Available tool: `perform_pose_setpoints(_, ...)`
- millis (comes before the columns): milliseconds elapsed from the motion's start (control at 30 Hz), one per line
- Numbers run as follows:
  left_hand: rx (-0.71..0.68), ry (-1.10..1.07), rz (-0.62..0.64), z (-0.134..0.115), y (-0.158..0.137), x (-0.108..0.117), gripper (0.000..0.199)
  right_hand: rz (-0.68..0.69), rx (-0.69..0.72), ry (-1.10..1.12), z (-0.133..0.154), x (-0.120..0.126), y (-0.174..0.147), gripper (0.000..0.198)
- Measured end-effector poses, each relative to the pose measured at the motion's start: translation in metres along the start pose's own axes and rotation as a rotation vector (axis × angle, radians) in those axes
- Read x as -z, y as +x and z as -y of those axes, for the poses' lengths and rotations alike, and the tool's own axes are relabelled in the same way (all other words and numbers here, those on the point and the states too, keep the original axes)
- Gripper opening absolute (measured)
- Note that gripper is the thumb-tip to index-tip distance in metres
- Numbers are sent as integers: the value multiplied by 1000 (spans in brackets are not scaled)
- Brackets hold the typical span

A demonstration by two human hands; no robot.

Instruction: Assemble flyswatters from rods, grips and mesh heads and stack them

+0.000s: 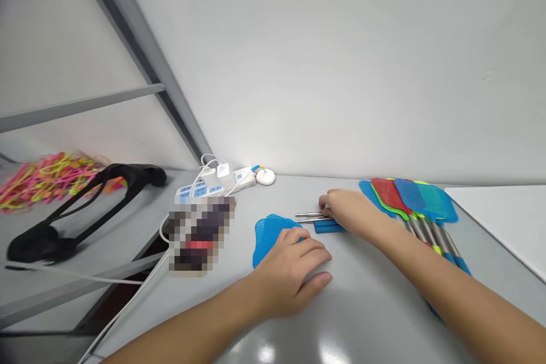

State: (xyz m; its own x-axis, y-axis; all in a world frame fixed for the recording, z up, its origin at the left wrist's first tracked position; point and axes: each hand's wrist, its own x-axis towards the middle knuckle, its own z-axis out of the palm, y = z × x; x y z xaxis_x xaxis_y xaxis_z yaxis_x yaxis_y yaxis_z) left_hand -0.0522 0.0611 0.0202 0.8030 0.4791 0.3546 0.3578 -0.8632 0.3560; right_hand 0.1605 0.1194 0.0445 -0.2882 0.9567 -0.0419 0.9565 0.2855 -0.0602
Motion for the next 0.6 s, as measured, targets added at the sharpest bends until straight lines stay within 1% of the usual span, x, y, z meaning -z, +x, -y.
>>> perform_pose_setpoints(167, 68, 123, 49, -2, 0, -2, 41, 2, 89, -38, -6, -7, 9, 20)
perform_pose_setpoints(267, 83, 131, 55, -1, -1, -3, 43, -39, 122, -95, -10, -8, 8, 19)
perform_pose_setpoints(333, 75, 104, 56, 0, -2, -4, 40, -149, 117, -163, -13, -3, 2, 20)
perform_pose_setpoints(400, 59, 76, 46, 0, -2, -4, 35, -334, 100, -214, -15, 7, -9, 20)
perform_pose_setpoints(467, 70, 71, 25, 0, -2, -4, 33, -525, 56, -185, -14, 21, -26, 15)
perform_pose_setpoints(500, 89, 75, 15, 0, -1, -3, 34, -592, 9, -131, -13, 27, -37, 13)
perform_pose_setpoints(600, 140, 70, 25, 2, 0, -2, 36, -740, -238, 73, -8, 35, -72, 12)
